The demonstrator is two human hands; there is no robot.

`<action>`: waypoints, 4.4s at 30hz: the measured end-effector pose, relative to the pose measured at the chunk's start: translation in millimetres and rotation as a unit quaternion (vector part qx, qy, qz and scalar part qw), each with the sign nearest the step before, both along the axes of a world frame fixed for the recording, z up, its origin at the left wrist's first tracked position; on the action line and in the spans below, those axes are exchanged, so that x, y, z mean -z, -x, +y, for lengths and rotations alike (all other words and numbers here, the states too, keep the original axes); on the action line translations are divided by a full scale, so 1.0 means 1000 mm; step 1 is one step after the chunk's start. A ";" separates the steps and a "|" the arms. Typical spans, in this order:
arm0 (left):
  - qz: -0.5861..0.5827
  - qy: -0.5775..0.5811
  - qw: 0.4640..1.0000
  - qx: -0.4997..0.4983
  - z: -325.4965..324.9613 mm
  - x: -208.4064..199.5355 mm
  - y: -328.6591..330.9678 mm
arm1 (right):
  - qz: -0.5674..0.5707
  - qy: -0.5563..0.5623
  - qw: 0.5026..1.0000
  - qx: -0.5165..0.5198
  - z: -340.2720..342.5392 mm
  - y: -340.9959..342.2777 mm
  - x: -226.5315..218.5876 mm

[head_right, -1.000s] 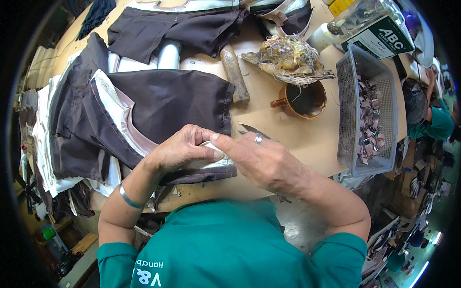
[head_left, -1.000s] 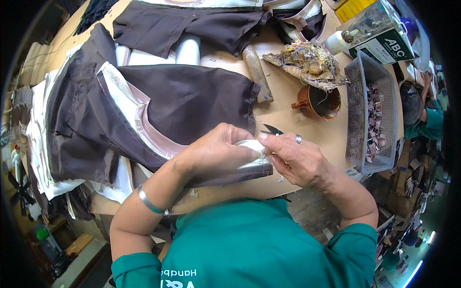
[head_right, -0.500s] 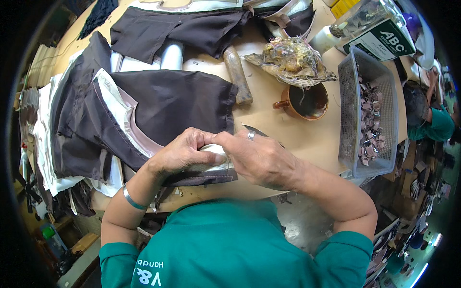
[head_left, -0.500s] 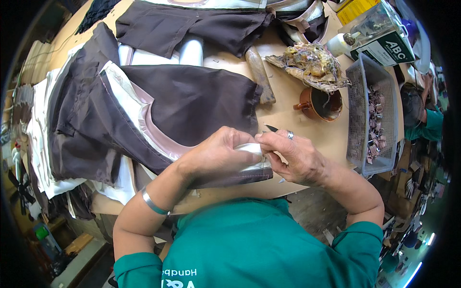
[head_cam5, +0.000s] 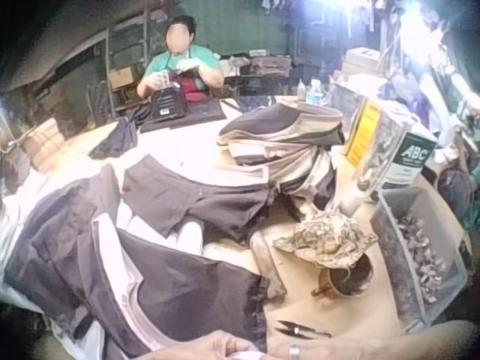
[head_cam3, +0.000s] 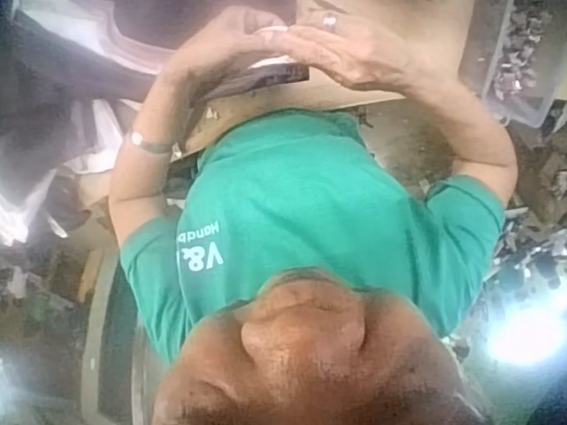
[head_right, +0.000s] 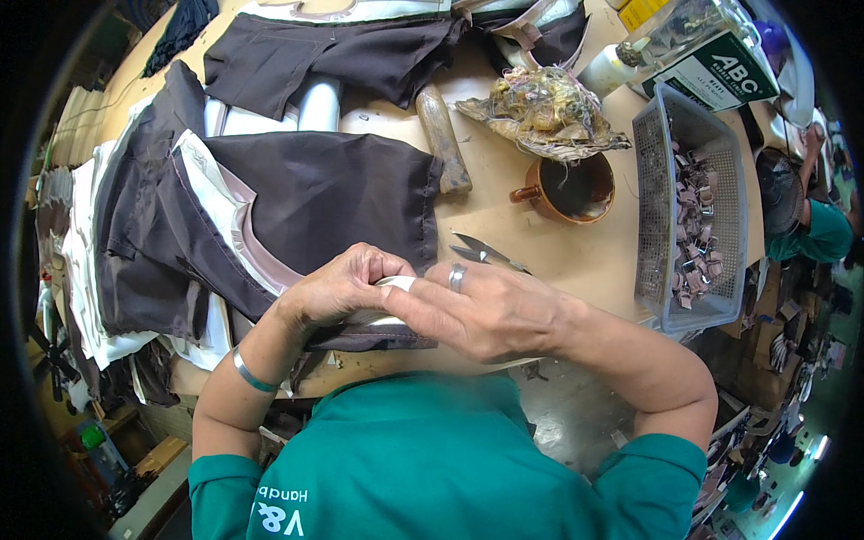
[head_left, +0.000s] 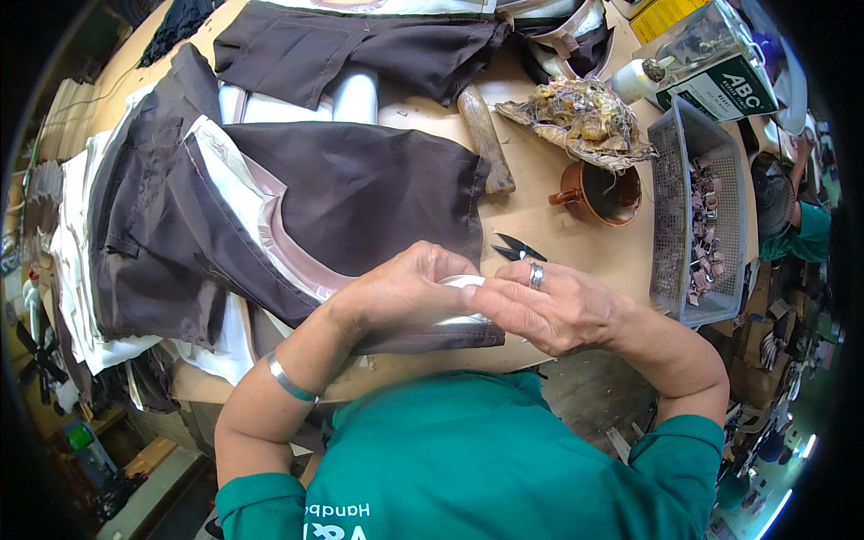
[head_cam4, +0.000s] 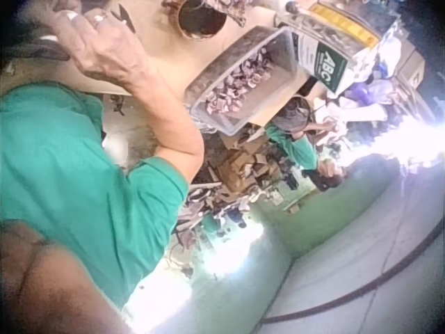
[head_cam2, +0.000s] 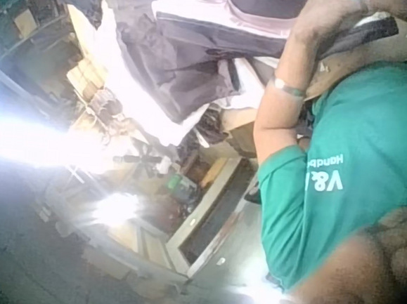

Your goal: The person is sewing a piece of dark fabric, likely a garment, using a needle and thread. They are working at a cluttered table, manipulating the fabric and stitching by hand.

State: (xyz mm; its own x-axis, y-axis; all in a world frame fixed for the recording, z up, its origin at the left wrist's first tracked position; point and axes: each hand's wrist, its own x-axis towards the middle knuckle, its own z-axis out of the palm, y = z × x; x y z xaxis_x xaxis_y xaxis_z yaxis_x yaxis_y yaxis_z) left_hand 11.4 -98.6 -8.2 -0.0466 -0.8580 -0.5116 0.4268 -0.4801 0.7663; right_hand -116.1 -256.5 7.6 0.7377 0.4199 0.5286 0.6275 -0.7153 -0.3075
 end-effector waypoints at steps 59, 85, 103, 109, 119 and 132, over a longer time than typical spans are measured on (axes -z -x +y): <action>-0.678 0.265 0.642 -0.243 -0.008 0.008 0.047 | 0.124 -0.315 0.862 0.376 0.043 0.003 0.010; -0.558 0.239 0.732 -0.311 -0.001 0.008 0.044 | 0.105 -0.445 0.812 0.363 0.053 -0.005 0.007; -0.402 0.188 0.802 -0.399 0.007 0.005 0.054 | -0.014 -0.086 0.880 0.468 0.038 0.001 0.028; -0.316 0.146 0.844 -0.408 0.006 -0.005 0.047 | 0.027 -0.331 0.843 0.423 0.026 0.020 0.012; -0.383 0.134 0.846 -0.346 0.002 -0.014 0.047 | 0.024 -0.304 0.888 0.346 0.035 0.015 -0.009; -0.475 0.181 0.802 -0.313 0.000 -0.003 0.050 | 0.011 -0.127 0.909 0.397 0.043 -0.003 -0.003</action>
